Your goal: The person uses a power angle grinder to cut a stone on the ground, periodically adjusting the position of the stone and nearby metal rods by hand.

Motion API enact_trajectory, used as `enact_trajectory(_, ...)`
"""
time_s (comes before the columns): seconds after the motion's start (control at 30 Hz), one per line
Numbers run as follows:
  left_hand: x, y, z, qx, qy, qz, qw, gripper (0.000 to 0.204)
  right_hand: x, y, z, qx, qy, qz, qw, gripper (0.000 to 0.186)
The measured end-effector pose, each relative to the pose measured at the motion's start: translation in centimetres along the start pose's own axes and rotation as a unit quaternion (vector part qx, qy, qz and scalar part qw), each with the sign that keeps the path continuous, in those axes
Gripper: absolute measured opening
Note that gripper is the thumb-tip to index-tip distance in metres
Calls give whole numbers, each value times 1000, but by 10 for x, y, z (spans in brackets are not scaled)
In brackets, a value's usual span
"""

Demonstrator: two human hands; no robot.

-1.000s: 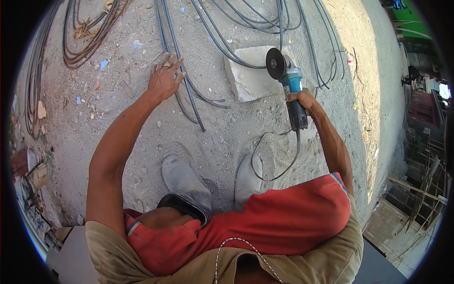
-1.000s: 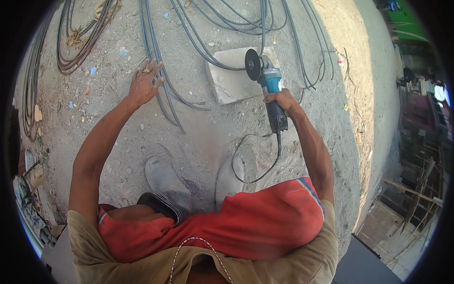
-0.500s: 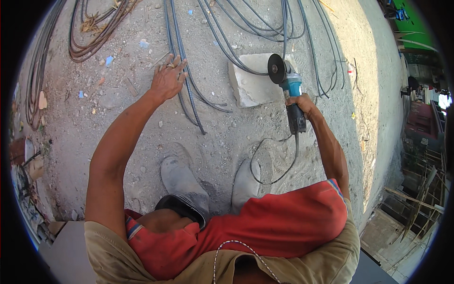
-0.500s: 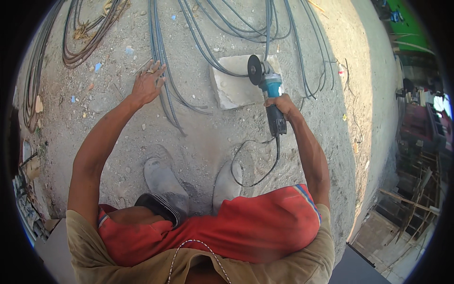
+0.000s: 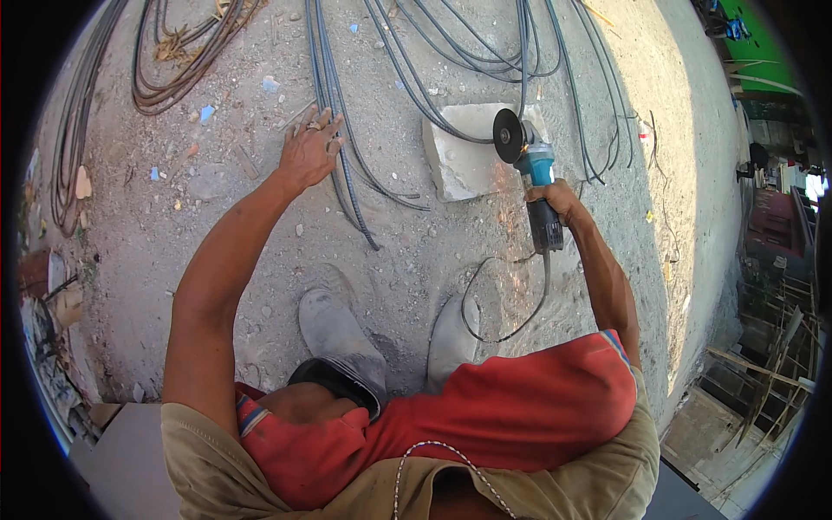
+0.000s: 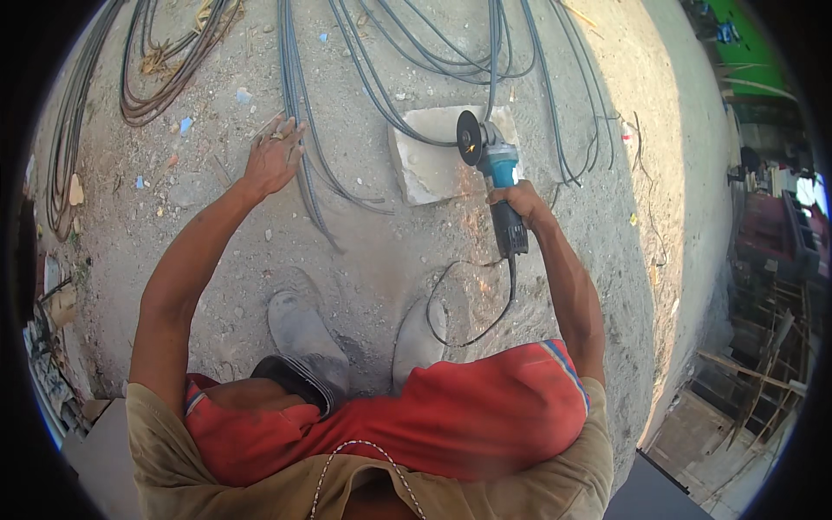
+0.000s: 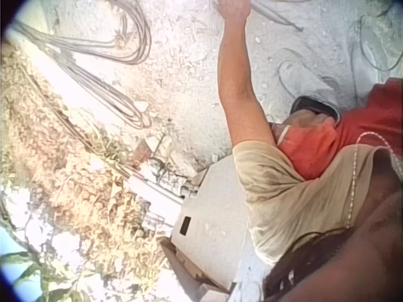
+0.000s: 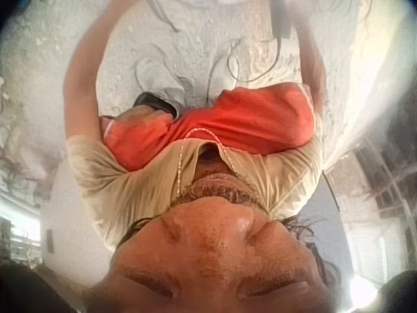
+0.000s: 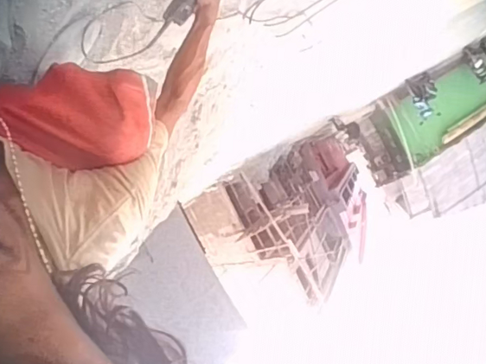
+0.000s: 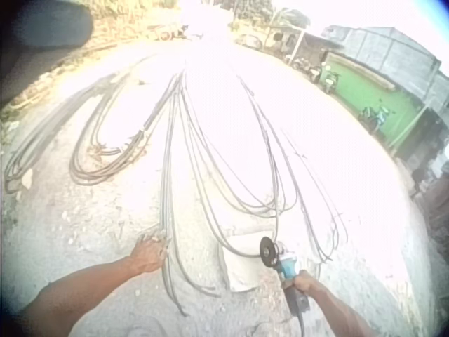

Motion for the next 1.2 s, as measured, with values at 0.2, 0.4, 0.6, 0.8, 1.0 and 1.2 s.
enact_trajectory(0.2,-24,-21,18,-24,38,102,994,44,-9,-11,-9,6,-9,-1,1000,24)
enact_trajectory(0.4,2,-85,71,156,-57,52,985,39,-14,-47,-36,6,-26,61,998,23)
enact_trajectory(0.6,31,-157,101,295,-134,73,943,27,-27,-75,-65,36,-38,54,997,22)
enact_trajectory(0.8,50,-181,132,332,25,171,927,27,-23,-77,-68,32,-39,90,995,24)
enact_trajectory(1.0,-57,-197,117,351,-162,93,918,26,1,-65,-50,-16,-30,75,997,23)
enact_trajectory(1.2,-200,-242,102,357,-368,19,859,25,4,-59,-23,3,-28,23,999,24)
Point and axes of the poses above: each hand's wrist, its own z-axis towards the middle knuckle, its own x-axis out of the palm, y = z × x, the point moved 9 cm from there along z, towards the middle knuckle, and after that the axes turned 5 degrees about -y, right-handed, at the moved point
